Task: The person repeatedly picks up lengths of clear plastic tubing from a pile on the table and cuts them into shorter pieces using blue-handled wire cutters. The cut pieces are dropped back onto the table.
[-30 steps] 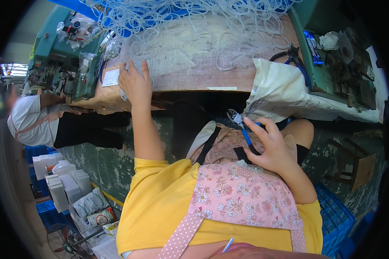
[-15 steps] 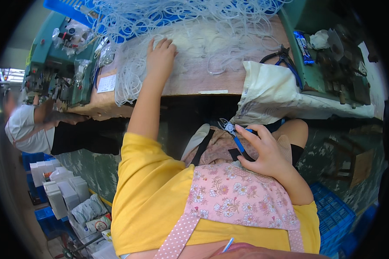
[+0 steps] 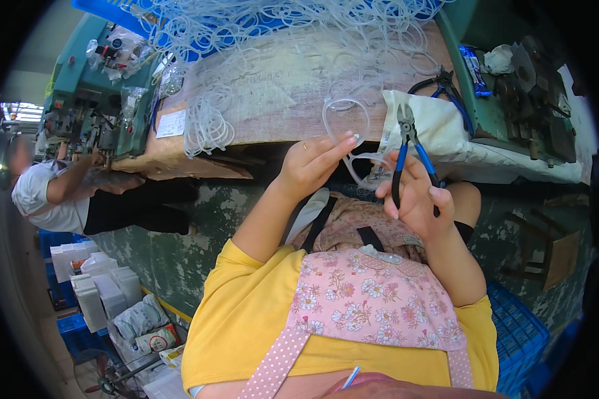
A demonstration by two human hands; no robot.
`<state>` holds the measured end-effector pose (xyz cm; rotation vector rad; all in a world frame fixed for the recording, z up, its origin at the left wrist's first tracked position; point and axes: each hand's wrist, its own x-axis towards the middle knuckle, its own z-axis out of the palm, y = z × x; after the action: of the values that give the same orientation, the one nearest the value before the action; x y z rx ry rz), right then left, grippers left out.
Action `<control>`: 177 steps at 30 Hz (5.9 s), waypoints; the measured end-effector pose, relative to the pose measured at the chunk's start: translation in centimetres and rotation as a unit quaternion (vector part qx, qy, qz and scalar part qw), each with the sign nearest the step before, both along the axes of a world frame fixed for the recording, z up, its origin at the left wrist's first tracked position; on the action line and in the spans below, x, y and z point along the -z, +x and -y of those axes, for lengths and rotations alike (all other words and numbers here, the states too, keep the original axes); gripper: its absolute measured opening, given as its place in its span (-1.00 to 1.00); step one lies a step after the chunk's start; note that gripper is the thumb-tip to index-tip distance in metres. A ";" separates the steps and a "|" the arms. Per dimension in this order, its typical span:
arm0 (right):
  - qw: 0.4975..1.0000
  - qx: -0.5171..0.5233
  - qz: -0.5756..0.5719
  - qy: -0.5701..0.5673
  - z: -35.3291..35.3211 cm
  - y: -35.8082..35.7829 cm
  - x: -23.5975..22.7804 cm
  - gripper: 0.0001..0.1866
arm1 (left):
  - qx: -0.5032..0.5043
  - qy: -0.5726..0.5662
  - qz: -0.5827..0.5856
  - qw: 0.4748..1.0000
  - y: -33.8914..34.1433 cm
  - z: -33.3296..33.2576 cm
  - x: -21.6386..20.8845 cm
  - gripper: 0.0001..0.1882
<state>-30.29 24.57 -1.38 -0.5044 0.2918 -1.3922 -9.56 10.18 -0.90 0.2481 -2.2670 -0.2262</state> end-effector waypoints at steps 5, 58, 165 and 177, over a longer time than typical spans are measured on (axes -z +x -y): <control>0.973 0.043 -0.227 0.012 -0.1 1.0 -0.5 -0.19 | 0.144 0.480 -0.103 0.859 -2.2 -3.7 0.8 -0.26; 0.876 -0.063 -0.478 -0.017 -1.0 1.6 -5.1 -0.18 | -0.117 0.467 -0.182 0.858 3.3 2.1 -4.1 -0.49; 0.539 0.236 -0.775 -0.231 -2.3 3.1 -6.0 -0.22 | 0.278 0.582 -0.538 0.542 -2.7 -4.1 -5.5 -0.29; 0.465 0.242 -0.804 -0.280 -1.9 1.7 -4.9 -0.22 | 0.280 0.693 -0.470 0.470 -2.5 -4.0 -5.9 -0.29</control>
<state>-28.58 26.51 3.51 -2.4482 1.6364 -1.0061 -12.05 14.15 4.95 0.0904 -0.4666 -1.9829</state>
